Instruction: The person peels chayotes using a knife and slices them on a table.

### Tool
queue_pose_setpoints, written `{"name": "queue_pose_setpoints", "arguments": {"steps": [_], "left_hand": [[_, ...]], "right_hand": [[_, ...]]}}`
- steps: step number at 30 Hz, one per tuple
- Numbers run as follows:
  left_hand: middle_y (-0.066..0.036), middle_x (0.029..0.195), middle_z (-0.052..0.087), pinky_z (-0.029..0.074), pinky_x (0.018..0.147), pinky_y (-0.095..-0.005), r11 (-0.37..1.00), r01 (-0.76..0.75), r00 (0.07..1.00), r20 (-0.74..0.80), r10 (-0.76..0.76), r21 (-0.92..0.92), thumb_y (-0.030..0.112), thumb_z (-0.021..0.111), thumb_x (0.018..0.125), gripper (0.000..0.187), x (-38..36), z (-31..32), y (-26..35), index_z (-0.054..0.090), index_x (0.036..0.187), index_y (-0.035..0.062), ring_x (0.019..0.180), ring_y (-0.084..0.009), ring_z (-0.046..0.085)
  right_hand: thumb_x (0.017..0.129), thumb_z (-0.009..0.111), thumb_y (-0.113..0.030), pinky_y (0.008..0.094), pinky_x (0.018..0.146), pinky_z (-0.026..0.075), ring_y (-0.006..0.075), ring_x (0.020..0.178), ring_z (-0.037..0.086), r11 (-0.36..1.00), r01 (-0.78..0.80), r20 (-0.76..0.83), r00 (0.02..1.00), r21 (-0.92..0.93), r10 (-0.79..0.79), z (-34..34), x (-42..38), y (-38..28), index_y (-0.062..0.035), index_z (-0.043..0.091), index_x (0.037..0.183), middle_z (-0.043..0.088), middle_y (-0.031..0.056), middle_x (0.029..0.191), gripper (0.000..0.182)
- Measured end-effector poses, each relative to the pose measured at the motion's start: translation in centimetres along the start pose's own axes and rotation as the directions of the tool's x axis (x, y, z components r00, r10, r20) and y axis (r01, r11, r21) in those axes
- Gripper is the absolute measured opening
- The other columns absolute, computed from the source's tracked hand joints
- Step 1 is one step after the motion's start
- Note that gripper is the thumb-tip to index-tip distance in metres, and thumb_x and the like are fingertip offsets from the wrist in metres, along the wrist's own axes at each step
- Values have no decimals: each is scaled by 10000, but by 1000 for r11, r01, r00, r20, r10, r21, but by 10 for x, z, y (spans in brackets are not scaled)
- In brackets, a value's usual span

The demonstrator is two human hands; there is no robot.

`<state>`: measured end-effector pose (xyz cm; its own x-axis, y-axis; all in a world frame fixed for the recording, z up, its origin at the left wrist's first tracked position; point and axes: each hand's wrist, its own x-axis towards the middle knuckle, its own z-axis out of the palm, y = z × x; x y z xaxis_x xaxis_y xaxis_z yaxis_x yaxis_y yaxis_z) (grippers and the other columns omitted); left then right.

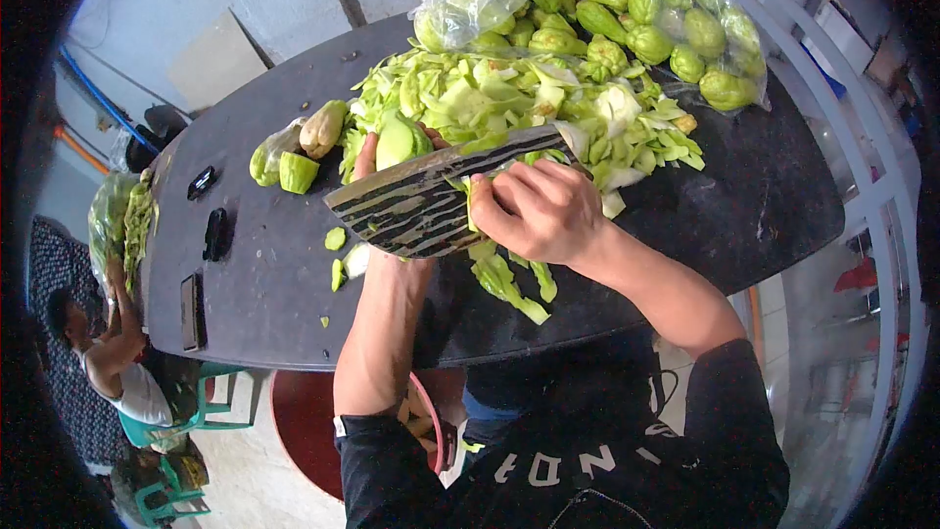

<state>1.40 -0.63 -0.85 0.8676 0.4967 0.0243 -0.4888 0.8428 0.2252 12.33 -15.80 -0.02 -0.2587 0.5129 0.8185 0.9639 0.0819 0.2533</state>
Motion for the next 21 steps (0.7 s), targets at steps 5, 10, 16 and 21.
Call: {"name": "queue_pose_setpoints", "arguments": {"steps": [5, 10, 16, 21], "left_hand": [[-105, 1086, 672, 478, 958, -399, 937, -203, 964, -108, 242, 286, 379, 547, 939, 395, -7, 17, -4, 623, 1120, 35, 1008, -248, 627], [-104, 1069, 680, 490, 931, -393, 933, -204, 968, -80, 237, 296, 381, 552, 934, 409, -10, 21, -5, 624, 1135, 31, 993, -227, 637], [-100, 1101, 674, 498, 923, -393, 915, -119, 991, -14, 135, 385, 376, 551, 930, 398, -14, 21, -5, 604, 1181, 73, 1004, -237, 638], [-67, 1181, 634, 450, 999, -432, 893, -141, 984, -43, 175, 427, 334, 530, 947, 369, -12, 31, -13, 564, 1218, 84, 1121, -222, 589]], "right_hand": [[778, 618, -120, 329, 483, 500, 181, 556, 609, 988, -152, 36, 988, 11, 151, 13, -12, 21, -72, 576, 864, 517, 12, 617, 107], [772, 622, -115, 330, 483, 501, 180, 559, 618, 984, -169, 34, 985, 57, 167, 0, -8, 21, -70, 571, 873, 536, 11, 629, 121], [772, 612, -98, 346, 490, 511, 194, 568, 630, 985, -141, 17, 990, 100, 140, -6, -5, 20, -74, 554, 848, 542, 15, 627, 99], [781, 609, -62, 390, 496, 513, 263, 587, 650, 953, -284, 96, 957, 105, 275, 0, -12, 36, -84, 501, 802, 576, 62, 629, 112]]}}
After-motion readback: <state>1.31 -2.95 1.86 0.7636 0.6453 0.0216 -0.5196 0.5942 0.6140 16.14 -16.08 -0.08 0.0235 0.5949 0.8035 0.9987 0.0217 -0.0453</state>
